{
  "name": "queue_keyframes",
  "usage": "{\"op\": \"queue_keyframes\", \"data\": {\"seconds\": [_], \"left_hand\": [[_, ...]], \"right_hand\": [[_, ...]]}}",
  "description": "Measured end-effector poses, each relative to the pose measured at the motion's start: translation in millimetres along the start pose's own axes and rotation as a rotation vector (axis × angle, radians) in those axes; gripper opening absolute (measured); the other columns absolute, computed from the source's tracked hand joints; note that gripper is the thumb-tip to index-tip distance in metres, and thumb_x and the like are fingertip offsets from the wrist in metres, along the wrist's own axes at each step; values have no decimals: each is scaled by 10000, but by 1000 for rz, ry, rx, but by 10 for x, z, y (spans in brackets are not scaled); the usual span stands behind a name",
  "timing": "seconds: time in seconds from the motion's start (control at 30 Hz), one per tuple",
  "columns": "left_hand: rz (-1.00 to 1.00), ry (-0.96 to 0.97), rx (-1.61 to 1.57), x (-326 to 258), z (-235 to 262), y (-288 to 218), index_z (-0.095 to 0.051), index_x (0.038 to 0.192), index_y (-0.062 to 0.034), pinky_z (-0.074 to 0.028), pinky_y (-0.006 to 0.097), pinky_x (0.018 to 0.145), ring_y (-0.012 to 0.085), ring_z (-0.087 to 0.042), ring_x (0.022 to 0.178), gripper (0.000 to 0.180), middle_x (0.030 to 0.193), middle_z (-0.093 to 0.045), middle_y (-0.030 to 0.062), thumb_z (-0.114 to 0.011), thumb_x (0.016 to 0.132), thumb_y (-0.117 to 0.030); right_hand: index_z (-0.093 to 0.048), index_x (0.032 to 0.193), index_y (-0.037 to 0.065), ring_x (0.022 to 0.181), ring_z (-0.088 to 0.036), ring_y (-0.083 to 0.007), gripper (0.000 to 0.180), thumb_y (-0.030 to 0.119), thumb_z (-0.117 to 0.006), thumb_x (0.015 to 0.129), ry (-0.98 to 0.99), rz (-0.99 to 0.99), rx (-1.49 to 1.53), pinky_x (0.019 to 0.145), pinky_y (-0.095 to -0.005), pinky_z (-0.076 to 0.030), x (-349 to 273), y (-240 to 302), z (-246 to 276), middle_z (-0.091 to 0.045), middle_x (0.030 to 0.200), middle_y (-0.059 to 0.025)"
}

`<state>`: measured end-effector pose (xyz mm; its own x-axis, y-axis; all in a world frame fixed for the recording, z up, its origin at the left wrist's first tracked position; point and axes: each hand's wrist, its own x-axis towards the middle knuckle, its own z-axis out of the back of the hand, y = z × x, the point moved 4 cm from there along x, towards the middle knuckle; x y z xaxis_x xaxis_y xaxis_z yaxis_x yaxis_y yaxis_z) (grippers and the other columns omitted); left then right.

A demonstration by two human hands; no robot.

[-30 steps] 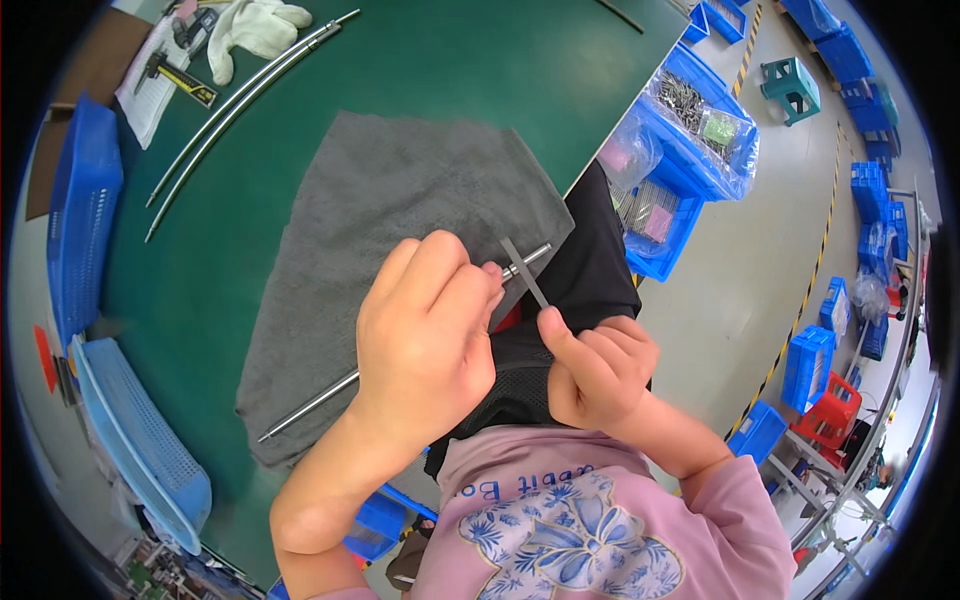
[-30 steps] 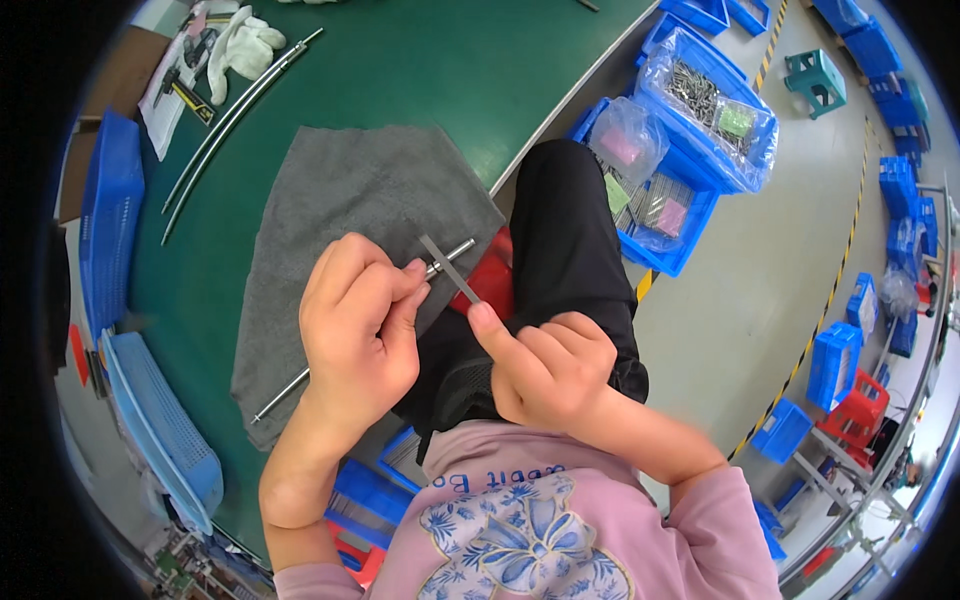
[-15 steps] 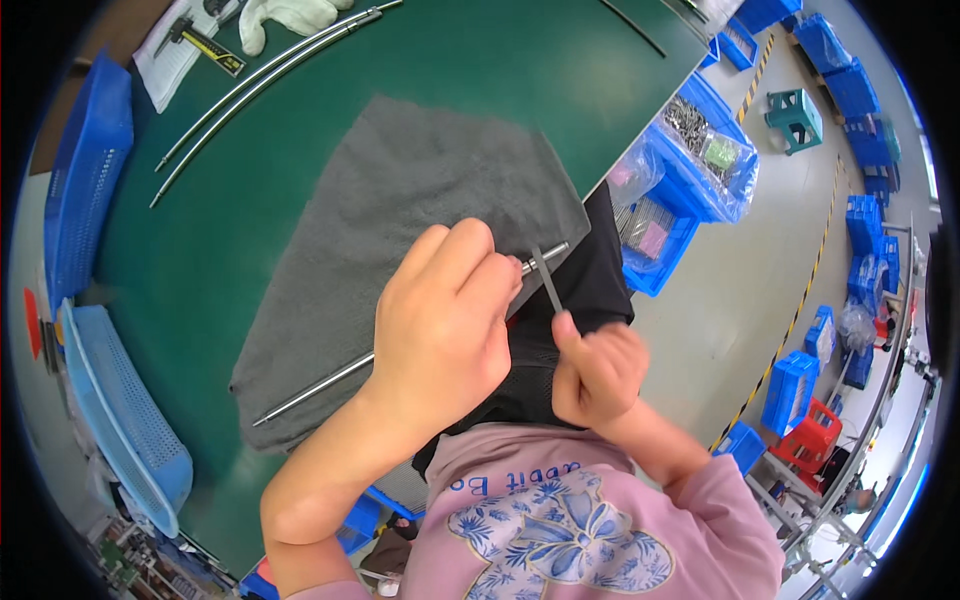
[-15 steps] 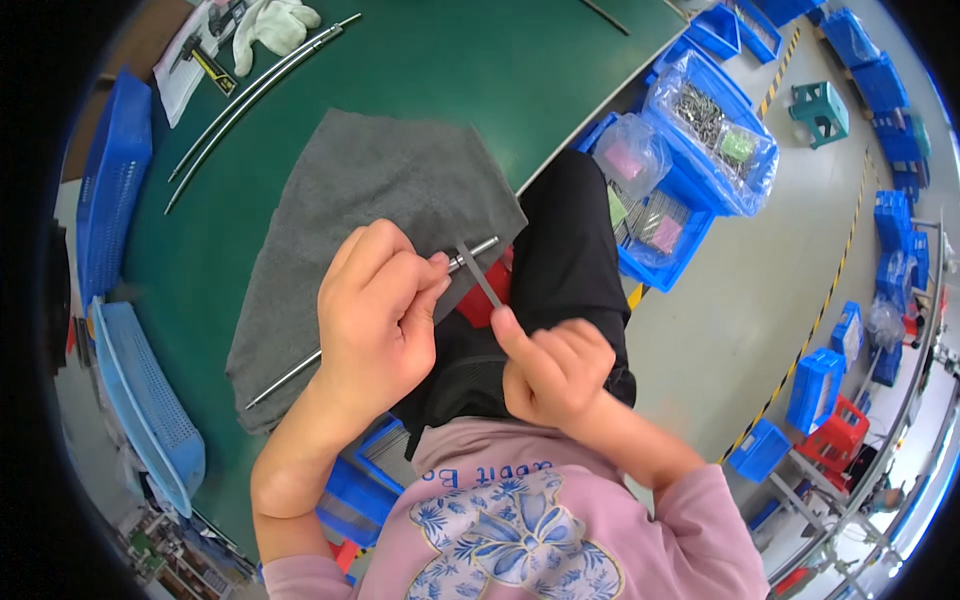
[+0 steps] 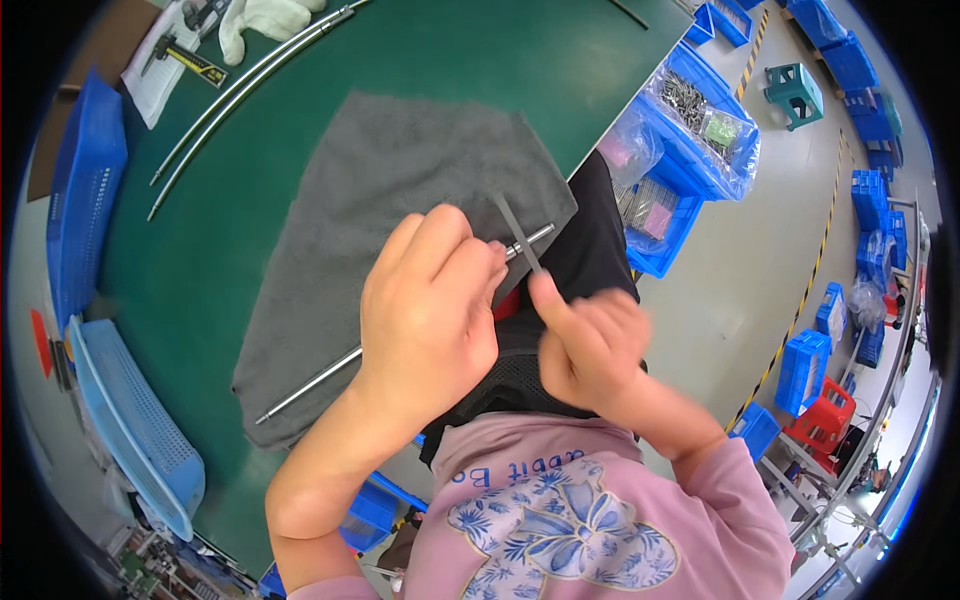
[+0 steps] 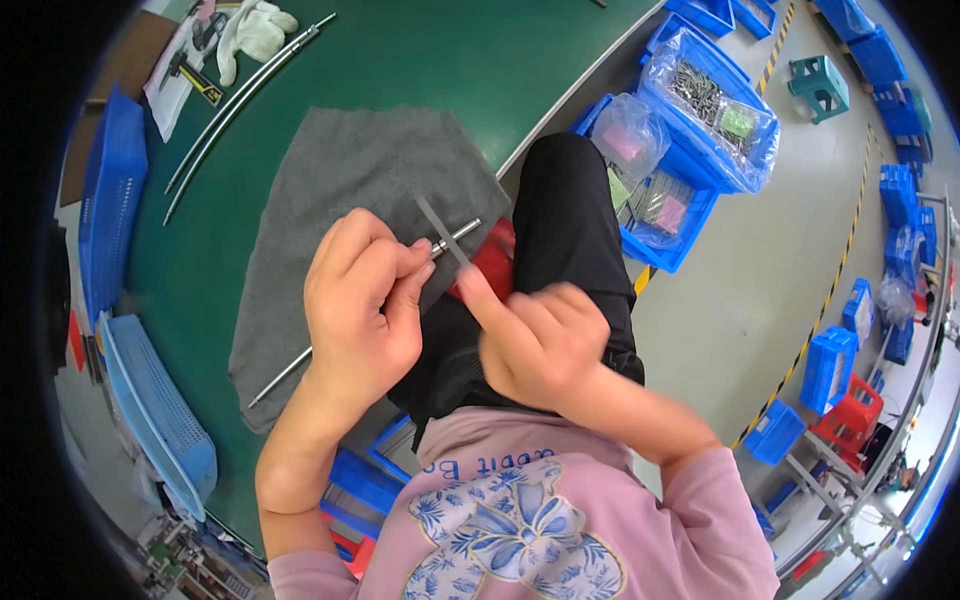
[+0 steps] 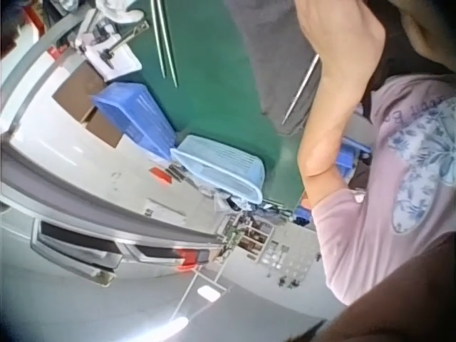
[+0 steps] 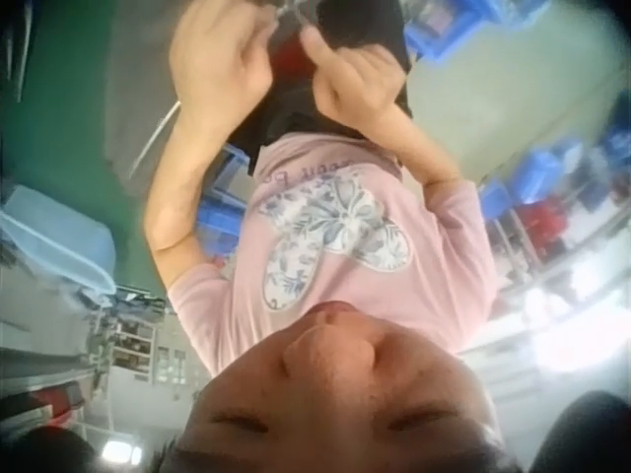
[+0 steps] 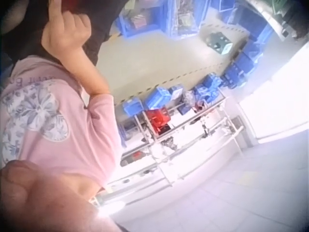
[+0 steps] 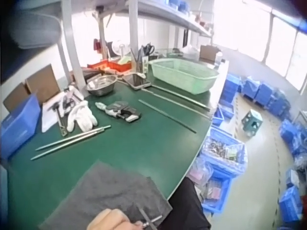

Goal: Use a metal file to sand and smooth the end of a metal rod component.

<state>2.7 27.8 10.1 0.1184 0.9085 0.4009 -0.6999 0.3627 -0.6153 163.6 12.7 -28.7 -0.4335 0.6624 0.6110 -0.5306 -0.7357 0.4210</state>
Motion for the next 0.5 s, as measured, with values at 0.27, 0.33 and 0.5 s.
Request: {"op": "queue_keyframes", "data": {"seconds": [0.27,0.33,0.5], "left_hand": [[-33,-4,12,33,3,13,-583,755,-2,-399,382,554,276,-484,658,180,753,-471,93,-683,636,91],[-25,0,9,11,-27,-11,-578,745,-1,-395,381,549,275,-481,649,173,750,-472,91,-683,640,87],[-30,-1,26,26,26,-16,-573,735,-2,-391,379,545,275,-478,637,169,740,-471,89,-683,642,86]], "right_hand": [[-699,1103,2,419,-379,-140,531,-22,-585,586,-17,-2,-29,439,-284,-323,-19,19,-14,-351,536,9],[-684,1097,-24,419,-389,-169,521,-76,-571,592,60,-84,26,452,-295,-303,-131,96,64,-388,533,-8],[-686,1104,-30,401,-373,-156,556,-67,-569,562,-34,-1,12,448,-288,-301,207,66,-37,-386,512,-1]]}}
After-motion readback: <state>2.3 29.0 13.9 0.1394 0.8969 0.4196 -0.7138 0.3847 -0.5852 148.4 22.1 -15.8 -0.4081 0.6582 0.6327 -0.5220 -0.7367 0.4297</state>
